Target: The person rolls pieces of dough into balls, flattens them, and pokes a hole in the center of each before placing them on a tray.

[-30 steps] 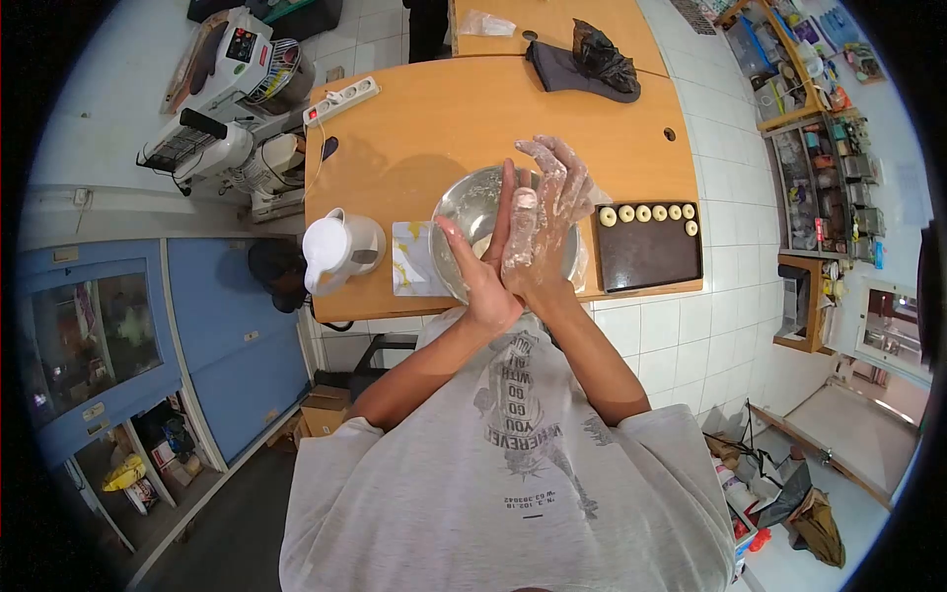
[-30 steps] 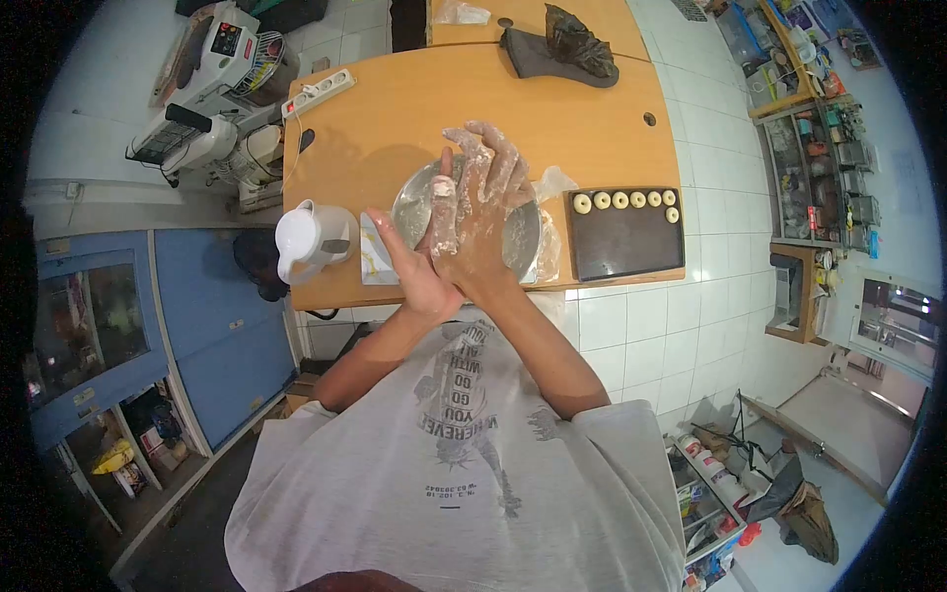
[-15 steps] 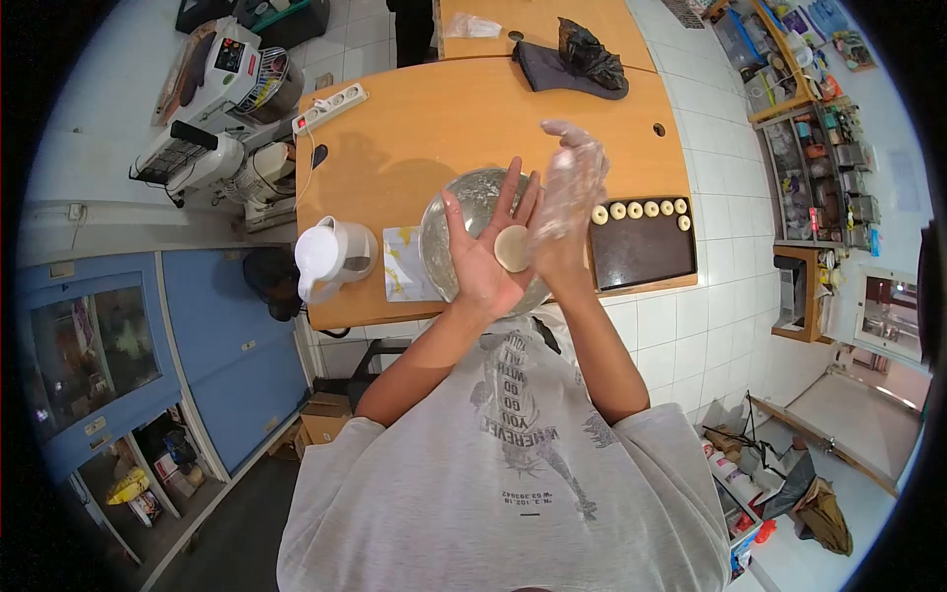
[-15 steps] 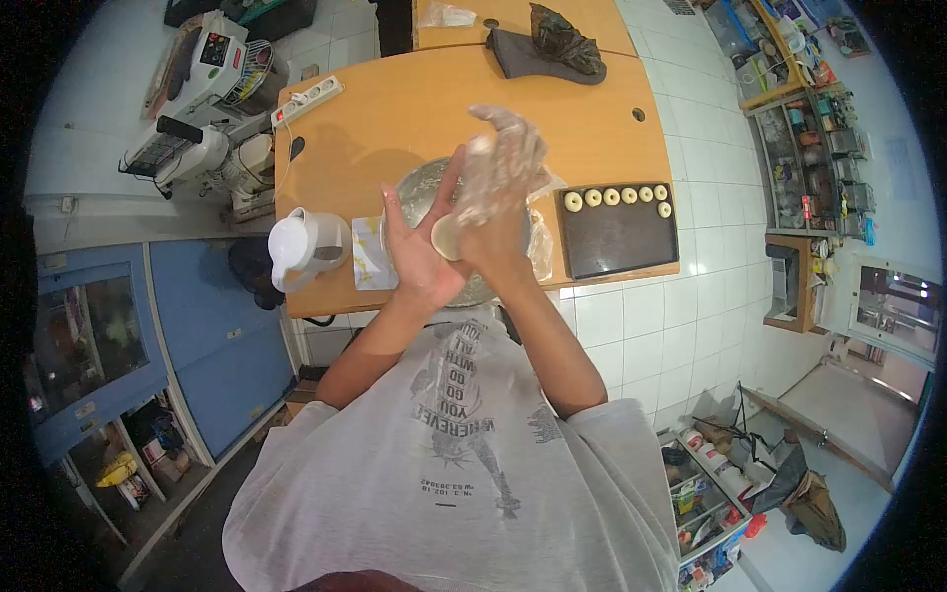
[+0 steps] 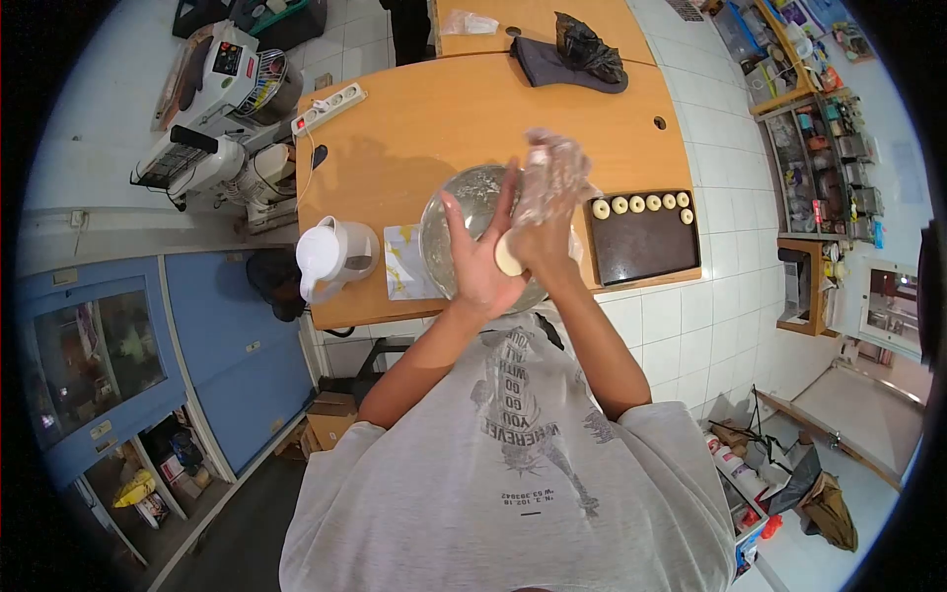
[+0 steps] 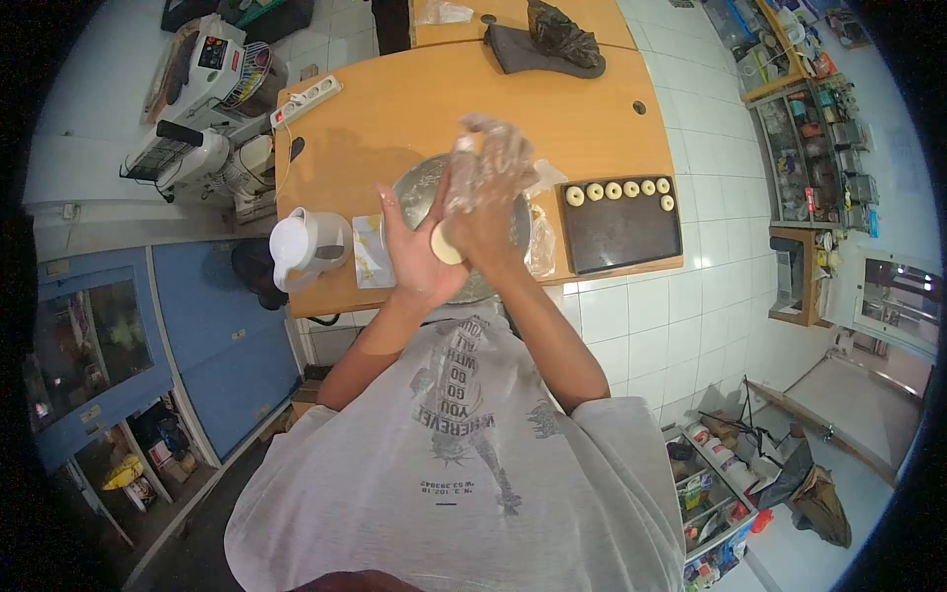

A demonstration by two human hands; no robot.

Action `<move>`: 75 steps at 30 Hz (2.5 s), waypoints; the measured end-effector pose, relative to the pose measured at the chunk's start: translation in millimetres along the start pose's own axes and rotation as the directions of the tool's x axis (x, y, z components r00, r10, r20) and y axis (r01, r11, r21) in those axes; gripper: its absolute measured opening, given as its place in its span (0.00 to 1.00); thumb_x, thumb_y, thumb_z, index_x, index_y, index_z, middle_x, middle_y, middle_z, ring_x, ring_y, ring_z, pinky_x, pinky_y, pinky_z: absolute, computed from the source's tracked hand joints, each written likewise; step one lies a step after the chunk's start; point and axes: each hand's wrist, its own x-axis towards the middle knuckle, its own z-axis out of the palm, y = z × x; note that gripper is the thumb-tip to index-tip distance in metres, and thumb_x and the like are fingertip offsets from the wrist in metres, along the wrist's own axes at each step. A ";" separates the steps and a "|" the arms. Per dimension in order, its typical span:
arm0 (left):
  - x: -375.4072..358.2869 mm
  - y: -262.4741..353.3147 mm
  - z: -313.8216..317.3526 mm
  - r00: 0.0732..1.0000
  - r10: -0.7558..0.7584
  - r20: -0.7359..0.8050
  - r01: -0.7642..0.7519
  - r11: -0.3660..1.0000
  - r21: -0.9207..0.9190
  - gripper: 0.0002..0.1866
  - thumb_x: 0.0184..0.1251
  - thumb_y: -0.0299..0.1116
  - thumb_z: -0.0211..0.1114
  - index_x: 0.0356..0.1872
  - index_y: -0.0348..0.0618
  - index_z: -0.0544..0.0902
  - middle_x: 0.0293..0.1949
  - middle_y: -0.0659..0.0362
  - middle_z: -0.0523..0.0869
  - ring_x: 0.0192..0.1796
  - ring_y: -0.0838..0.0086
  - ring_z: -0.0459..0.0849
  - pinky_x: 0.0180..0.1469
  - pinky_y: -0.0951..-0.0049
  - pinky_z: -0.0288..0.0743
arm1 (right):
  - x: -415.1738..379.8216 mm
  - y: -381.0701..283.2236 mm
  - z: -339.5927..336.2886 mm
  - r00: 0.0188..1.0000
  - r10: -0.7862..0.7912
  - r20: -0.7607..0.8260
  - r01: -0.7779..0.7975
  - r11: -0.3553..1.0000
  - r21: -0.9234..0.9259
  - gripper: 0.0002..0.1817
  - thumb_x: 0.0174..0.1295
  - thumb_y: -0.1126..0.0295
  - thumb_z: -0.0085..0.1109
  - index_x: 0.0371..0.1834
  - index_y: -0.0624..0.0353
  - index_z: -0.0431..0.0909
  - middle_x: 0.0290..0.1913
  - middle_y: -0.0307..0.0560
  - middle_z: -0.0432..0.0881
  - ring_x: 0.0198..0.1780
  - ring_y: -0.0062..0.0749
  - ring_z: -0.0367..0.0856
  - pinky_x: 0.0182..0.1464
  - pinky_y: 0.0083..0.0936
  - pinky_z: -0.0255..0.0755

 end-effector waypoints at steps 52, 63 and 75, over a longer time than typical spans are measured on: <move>-26.4 3.7 -58.3 0.945 0.307 0.110 -0.326 0.906 0.269 0.25 0.63 0.14 0.72 0.59 0.40 0.76 0.55 0.57 0.84 0.58 0.73 0.84 0.63 0.69 0.83 | -57.8 -15.6 -76.1 0.800 0.277 0.532 -0.595 0.479 0.645 0.21 0.62 0.75 0.75 0.59 0.64 0.85 0.56 0.52 0.84 0.57 0.37 0.84 0.60 0.32 0.79; -33.1 18.6 -60.5 0.882 0.412 0.229 -0.446 0.575 0.686 0.23 0.62 0.16 0.75 0.58 0.35 0.82 0.52 0.56 0.86 0.59 0.71 0.86 0.64 0.67 0.83 | -61.4 -6.2 -79.9 0.852 0.222 0.473 -0.493 0.644 0.585 0.18 0.62 0.76 0.72 0.56 0.62 0.86 0.49 0.54 0.89 0.48 0.41 0.90 0.52 0.33 0.83; -33.8 17.3 -64.3 0.848 0.516 0.125 -0.477 0.638 0.604 0.13 0.64 0.16 0.74 0.48 0.35 0.85 0.46 0.56 0.87 0.50 0.73 0.86 0.57 0.71 0.81 | -38.9 -7.5 -87.7 0.912 0.082 0.401 -0.324 0.745 0.583 0.18 0.61 0.77 0.74 0.56 0.63 0.87 0.54 0.52 0.89 0.56 0.37 0.88 0.57 0.34 0.84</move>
